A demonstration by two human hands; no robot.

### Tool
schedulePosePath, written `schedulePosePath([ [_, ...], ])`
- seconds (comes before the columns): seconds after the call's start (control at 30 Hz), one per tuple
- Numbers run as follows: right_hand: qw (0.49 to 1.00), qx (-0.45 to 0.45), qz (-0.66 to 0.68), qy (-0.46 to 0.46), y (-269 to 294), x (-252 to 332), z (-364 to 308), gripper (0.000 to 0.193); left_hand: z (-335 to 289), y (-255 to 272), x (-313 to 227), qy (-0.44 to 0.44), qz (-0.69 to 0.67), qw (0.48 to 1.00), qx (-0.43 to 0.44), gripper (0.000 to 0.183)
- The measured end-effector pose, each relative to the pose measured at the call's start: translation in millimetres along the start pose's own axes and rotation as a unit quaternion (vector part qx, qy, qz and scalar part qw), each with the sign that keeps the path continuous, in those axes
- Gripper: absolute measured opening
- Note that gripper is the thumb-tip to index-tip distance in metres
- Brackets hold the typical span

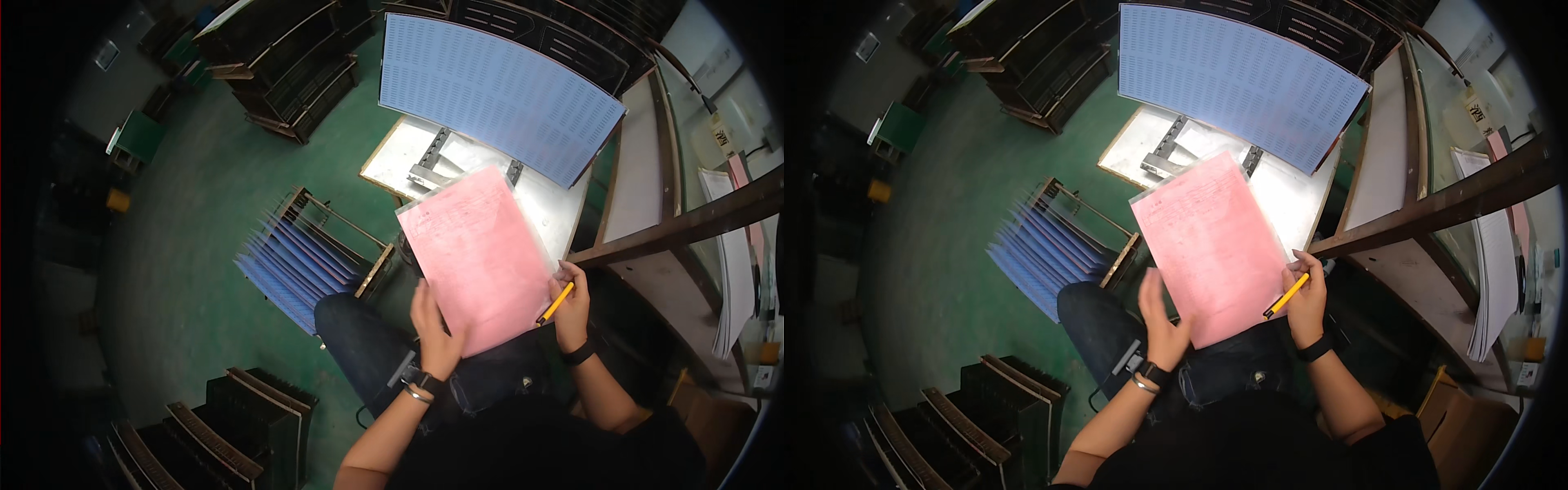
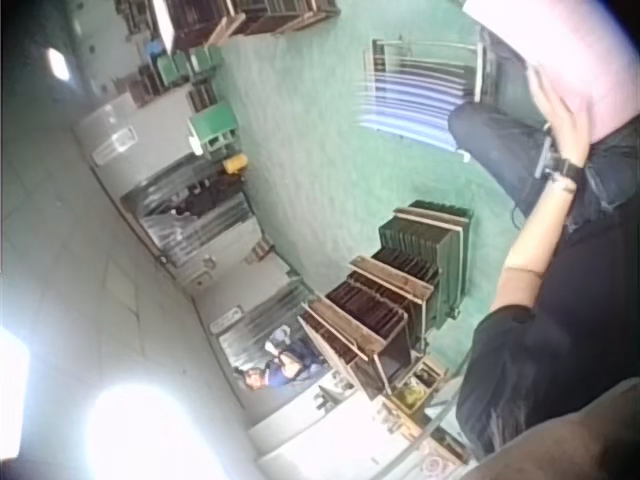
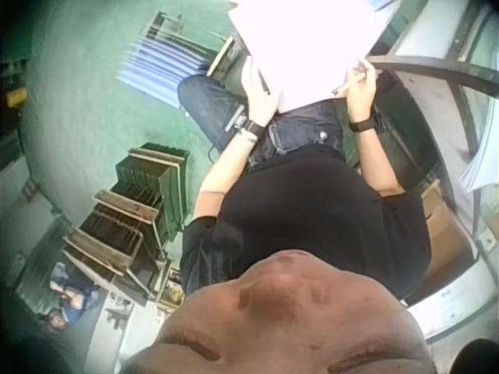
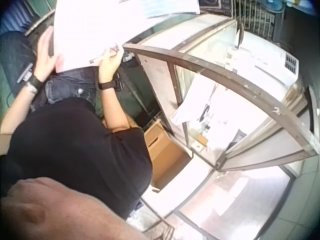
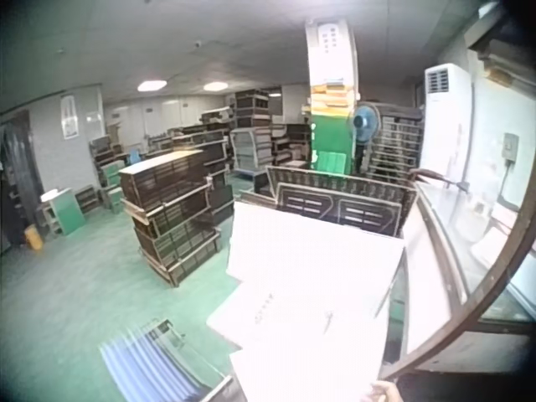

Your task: Inspecting circuit boards from a rack and recording data on a log sheet.

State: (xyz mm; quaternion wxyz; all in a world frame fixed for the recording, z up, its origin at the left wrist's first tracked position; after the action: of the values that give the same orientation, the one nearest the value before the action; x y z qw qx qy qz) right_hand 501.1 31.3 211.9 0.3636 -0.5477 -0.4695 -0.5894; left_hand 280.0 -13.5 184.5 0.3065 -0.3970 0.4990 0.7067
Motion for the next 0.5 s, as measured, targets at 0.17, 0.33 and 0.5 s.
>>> schedulePosePath([
  [0.17,0.994,-0.003,0.091,-0.052,-5,5,-8,0.031,-19,-18,-27,-0.078,0.115,0.97,0.2,0.1],
  [0.33,0.992,0.011,0.124,-0.007,-16,11,-10,0.033,-9,-22,0,-0.062,0.133,0.977,0.157,0.059],
  [0.5,0.972,0.082,0.208,-0.07,-62,-9,-18,0.041,-7,-19,-12,-0.044,-0.128,0.978,0.161,0.038],
])
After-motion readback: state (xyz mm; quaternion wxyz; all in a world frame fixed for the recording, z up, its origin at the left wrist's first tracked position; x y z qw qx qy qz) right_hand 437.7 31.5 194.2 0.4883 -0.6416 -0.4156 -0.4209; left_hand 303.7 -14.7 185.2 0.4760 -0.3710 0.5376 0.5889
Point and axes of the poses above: each hand's wrist, its own z-axis towards the middle knuckle, its own y-axis out of the back of the hand, x = y × z, the point moved 1 cm from there along z, towards the middle knuckle, and after that the axes turned 4 degrees about -x, right-handed, at the moved point
